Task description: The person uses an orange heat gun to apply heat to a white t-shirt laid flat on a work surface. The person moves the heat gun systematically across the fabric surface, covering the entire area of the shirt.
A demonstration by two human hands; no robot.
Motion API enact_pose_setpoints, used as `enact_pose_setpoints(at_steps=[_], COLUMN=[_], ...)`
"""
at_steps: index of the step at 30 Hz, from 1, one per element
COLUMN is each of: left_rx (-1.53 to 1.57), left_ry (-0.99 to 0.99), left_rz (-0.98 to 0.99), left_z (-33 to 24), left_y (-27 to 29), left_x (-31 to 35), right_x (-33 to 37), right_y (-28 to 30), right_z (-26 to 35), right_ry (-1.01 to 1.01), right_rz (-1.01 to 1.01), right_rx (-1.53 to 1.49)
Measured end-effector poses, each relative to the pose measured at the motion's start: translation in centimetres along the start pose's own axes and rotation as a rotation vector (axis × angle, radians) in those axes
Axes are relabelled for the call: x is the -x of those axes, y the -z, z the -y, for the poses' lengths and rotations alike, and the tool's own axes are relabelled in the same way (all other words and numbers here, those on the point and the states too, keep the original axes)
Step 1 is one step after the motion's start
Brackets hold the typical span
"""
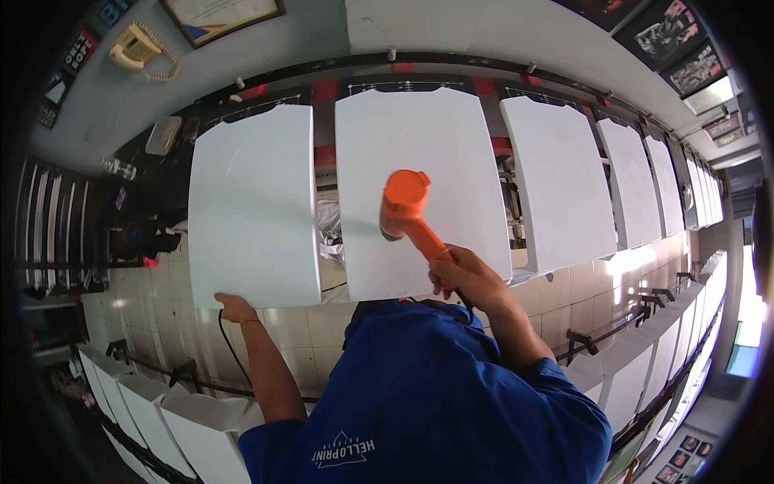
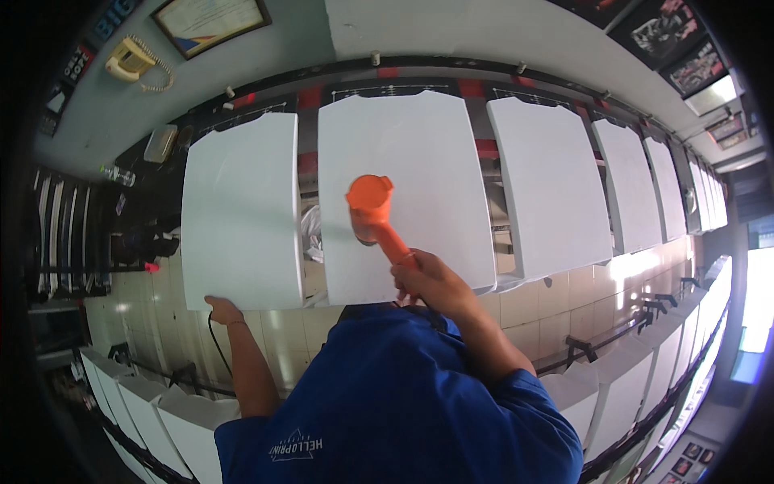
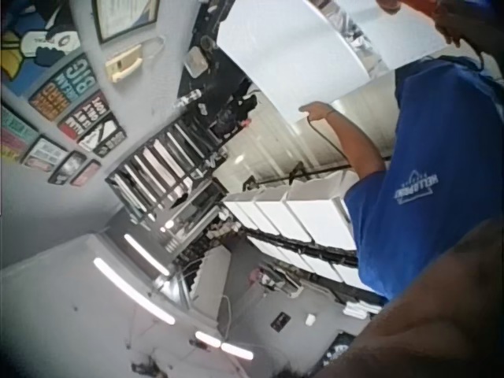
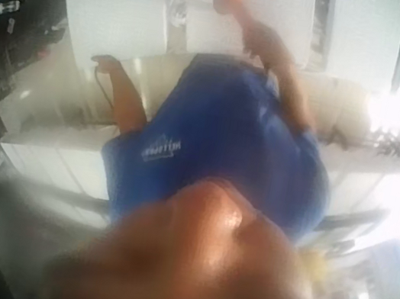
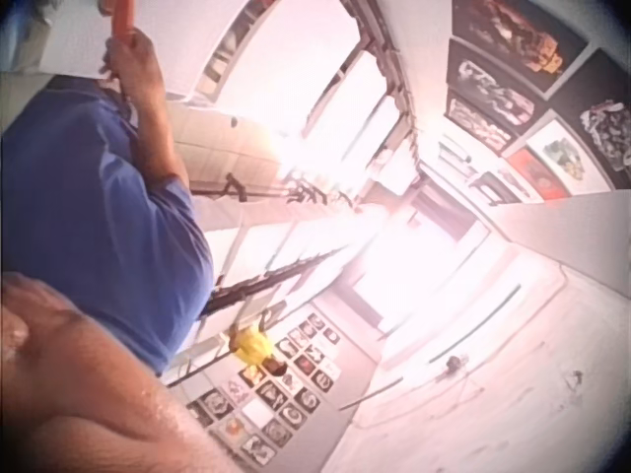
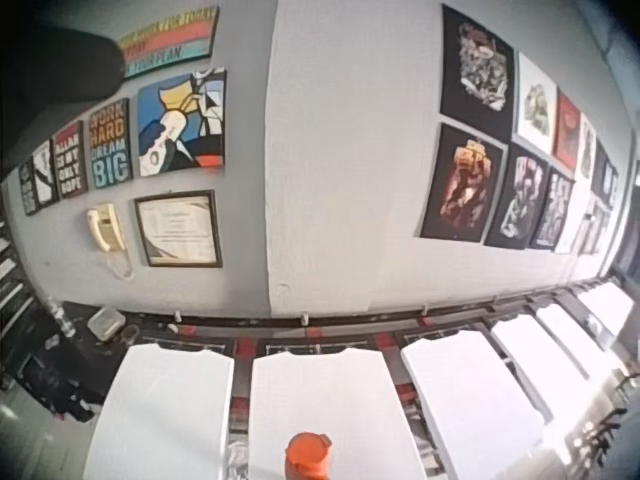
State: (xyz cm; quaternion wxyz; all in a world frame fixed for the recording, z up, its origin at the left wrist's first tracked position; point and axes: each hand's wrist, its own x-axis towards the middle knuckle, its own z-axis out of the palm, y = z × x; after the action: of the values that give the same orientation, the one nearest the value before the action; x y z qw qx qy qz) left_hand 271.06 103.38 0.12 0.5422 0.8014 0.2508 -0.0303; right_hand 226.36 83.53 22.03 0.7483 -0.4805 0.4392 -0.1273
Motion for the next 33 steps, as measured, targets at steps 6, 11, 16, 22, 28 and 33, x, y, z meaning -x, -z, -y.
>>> enact_pose_setpoints(at_steps=[6,11,16,22,28,33], left_rx=[-0.003,0.029,0.03,-0.023,0.125,0.19], left_ry=[0.031,0.005,-0.046,-0.025,-0.038,-0.205], left_rz=[-0.007,0.058,0.04,0.135,-0.021,-0.109], left_z=[0.3,0.1,0.7,1.6,0.5,-3.6], left_y=[0.0,0.1,0.1,1.5,4.6,8.3], left_x=[-0.4,0.6,-0.7,-4.5,-11.7,-22.9], right_x=[6.3,7.6,4.5,0.2,-1.4,-6.1], right_y=[5.4,7.8,9.2,8.4,0.4,-13.3], right_z=[-1.5,-1.5,-0.6,-0.5,-1.0,1.5], right_ry=[-0.011,0.03,0.128,0.152,0.141,0.02], right_rz=[-0.306,-0.545,-0.518,-0.571,-0.398,-0.159], right_rx=[-0.059,-0.083,-0.12,-0.175,-0.366,-0.462])
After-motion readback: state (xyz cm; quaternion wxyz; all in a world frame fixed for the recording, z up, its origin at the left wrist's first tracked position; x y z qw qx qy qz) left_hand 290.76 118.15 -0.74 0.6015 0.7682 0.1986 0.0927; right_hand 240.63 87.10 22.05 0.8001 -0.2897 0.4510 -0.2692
